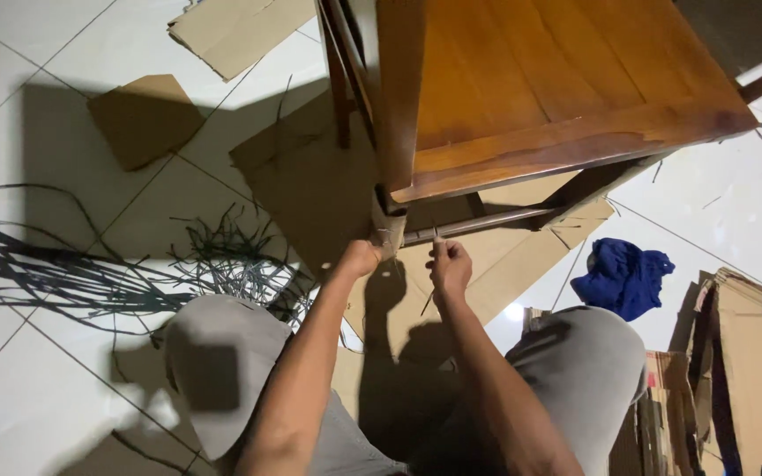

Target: Securing cardboard padding to furniture legs using plastic ties

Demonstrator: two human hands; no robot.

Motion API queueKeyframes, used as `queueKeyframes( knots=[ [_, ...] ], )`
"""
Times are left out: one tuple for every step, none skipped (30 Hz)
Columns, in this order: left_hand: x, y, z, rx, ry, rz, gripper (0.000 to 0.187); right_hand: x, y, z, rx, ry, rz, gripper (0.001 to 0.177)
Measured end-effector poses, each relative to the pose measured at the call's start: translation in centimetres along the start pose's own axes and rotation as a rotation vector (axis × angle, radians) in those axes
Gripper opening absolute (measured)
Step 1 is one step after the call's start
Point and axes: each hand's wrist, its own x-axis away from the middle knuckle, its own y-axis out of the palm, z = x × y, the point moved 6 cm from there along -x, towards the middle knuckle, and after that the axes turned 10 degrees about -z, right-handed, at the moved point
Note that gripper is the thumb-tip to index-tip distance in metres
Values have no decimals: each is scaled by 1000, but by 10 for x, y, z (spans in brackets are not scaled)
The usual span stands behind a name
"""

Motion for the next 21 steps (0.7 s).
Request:
queueKeyframes(
  knots=[
    [-2, 0, -5, 3, -5, 3, 52, -9, 6, -1, 3, 0, -6, 25],
    [-4, 1, -14, 22, -84, -24, 53, -18, 12, -5, 96, -42, -17, 25],
    [-6, 3, -23, 41, -163, -52, 54, -25, 18, -9, 189, -84, -28, 26],
    [35, -22, 23, 44, -167, -49, 54, -20, 18, -24, 191, -85, -34, 26],
    [65, -71, 65, 67, -195, -19, 53, -14, 25, -43, 429, -141, -95, 29],
    [95, -136, 102, 89, -222, 11, 54, -8, 32, -62, 667, -199, -156, 33],
    [90, -138, 99, 87, -224, 12, 54, -11, 36, -65, 665, -199, -157, 33],
    [85, -138, 93, 412, -225, 34, 68, -12, 45, -72, 758, -274, -211, 31],
    [79, -136, 89, 738, -222, 56, 85, -14, 53, -77, 852, -350, -265, 29],
    [70, -120, 73, 738, -223, 57, 85, -26, 49, -57, 852, -350, -266, 29],
    [58, -107, 60, 577, -210, 24, 78, -34, 50, -45, 913, -530, -272, 36],
    [47, -93, 47, 416, -196, -9, 73, -41, 50, -33, 970, -712, -276, 45],
    [24, -40, 19, 415, -193, -10, 73, -30, 52, -48, 970, -712, -273, 45],
    [-12, -12, -13, 252, -182, -43, 66, -22, 53, -59, 910, -640, -305, 38],
    [-73, -14, -44, 91, -174, -77, 61, -13, 54, -68, 850, -565, -339, 32],
    [-53, -16, -34, 91, -174, -81, 61, -12, 53, -68, 851, -561, -338, 32],
    [-34, -27, -20, -94, -120, 36, 60, -14, 52, -66, 823, -501, -334, 29],
    [-13, -37, -4, -278, -63, 152, 58, -15, 50, -64, 795, -441, -329, 27],
    [-31, -25, -13, -278, -61, 153, 58, -14, 50, -62, 795, -442, -327, 27],
    [-50, -8, -19, -579, -81, 64, 54, -14, 48, -60, 767, -457, -313, 25],
    [-67, 12, -28, -877, -101, -30, 50, -12, 46, -58, 740, -470, -302, 24]
  ],
)
